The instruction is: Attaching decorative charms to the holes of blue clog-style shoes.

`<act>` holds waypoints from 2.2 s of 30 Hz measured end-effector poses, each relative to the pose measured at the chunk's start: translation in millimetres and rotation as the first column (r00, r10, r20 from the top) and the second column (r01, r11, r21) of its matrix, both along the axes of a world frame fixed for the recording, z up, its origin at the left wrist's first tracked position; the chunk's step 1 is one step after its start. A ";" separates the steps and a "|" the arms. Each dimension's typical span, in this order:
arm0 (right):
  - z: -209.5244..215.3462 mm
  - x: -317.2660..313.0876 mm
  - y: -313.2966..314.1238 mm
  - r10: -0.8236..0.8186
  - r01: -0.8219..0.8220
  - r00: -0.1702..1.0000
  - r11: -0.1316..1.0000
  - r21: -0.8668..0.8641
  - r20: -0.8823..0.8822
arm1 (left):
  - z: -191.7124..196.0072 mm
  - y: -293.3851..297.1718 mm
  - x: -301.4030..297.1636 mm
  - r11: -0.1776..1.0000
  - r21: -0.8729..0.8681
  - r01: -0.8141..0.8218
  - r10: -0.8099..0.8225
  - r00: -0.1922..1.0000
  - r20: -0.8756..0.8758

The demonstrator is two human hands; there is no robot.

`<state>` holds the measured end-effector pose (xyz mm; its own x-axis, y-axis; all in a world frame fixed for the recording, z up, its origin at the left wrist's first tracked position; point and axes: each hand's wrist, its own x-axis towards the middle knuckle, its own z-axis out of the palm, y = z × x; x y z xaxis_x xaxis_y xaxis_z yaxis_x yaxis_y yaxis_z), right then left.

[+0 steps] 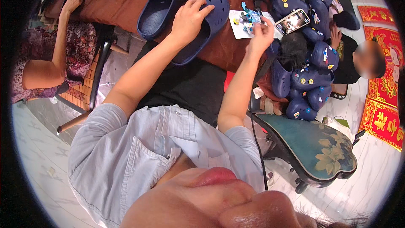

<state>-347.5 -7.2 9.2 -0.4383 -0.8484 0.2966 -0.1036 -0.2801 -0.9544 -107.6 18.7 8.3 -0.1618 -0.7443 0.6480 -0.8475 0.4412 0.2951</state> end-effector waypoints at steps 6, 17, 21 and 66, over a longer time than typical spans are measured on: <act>-5.0 61.5 -3.1 0.203 -0.208 0.976 0.977 0.050 0.081 | -0.3 -0.1 -0.2 1.000 0.002 -0.009 0.009 1.000 -0.025; -8.2 87.9 -17.3 0.002 -0.017 0.832 1.000 -0.023 -0.555 | 2.9 2.6 -1.9 1.000 0.023 -0.018 0.020 0.997 -0.075; -6.6 90.6 -13.5 -0.093 0.020 0.642 0.994 -0.105 -0.761 | 1.9 1.7 -2.5 0.999 0.029 -0.013 0.015 0.996 -0.082; 8.1 93.9 -20.2 -0.004 -0.128 0.362 0.990 -0.055 -0.932 | 5.6 0.1 -4.8 0.998 0.049 -0.028 0.031 0.998 -0.051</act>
